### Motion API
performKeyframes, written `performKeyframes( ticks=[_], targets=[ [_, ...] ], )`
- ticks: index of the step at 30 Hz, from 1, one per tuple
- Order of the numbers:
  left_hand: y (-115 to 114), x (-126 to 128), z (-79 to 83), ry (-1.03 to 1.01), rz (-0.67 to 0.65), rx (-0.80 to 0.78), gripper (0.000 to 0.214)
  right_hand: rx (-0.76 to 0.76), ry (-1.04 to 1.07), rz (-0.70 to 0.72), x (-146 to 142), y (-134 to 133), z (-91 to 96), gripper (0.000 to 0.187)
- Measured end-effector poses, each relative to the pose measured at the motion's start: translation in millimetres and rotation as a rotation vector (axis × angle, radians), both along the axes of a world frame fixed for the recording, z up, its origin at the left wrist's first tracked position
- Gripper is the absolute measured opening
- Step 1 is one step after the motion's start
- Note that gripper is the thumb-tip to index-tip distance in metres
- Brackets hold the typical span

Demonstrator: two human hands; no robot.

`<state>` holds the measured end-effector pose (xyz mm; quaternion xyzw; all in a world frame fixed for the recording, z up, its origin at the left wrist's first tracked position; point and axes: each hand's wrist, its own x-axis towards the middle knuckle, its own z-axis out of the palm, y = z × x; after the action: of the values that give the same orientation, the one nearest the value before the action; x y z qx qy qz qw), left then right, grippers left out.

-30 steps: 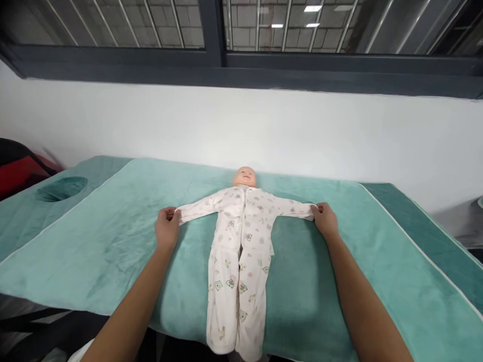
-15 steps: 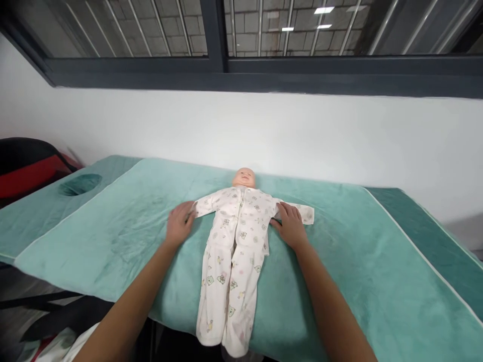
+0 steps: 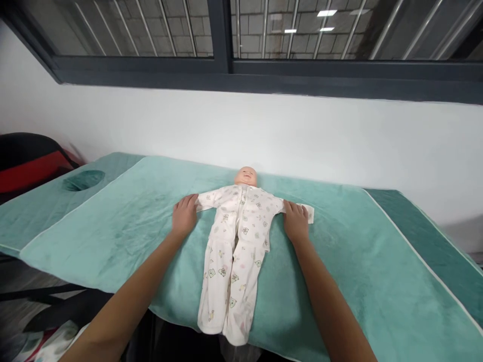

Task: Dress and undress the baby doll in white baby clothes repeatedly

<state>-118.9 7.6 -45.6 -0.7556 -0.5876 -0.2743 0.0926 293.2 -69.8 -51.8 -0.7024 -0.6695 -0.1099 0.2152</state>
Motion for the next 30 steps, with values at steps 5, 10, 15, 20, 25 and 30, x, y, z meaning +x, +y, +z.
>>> performKeyframes(
  ticks=[5,10,15,20,25,30],
  targets=[
    [-1,-1,0.9,-0.054,0.030,-0.049,0.050,0.006,0.041,0.023,1,-1,4.6,0.045],
    [-16,-1,11.2,-0.174,-0.114,0.002,0.045,0.138,0.212,0.262,-29,-44,10.8,0.032],
    [-72,35,25.4,-0.361,-0.410,-0.009,0.032,0.159,0.314,0.523,-81,-97,10.6,0.028],
    [-124,81,38.1,-0.339,-0.640,-0.051,0.031,0.196,0.387,0.494,-103,-109,13.5,0.021],
    [-142,96,39.3,-0.312,-0.540,0.016,0.015,0.189,0.508,0.487,-100,-104,12.8,0.016],
    [-158,93,37.0,-0.286,-0.611,0.009,0.018,0.240,0.570,0.428,-103,-105,13.4,0.021]
  ],
)
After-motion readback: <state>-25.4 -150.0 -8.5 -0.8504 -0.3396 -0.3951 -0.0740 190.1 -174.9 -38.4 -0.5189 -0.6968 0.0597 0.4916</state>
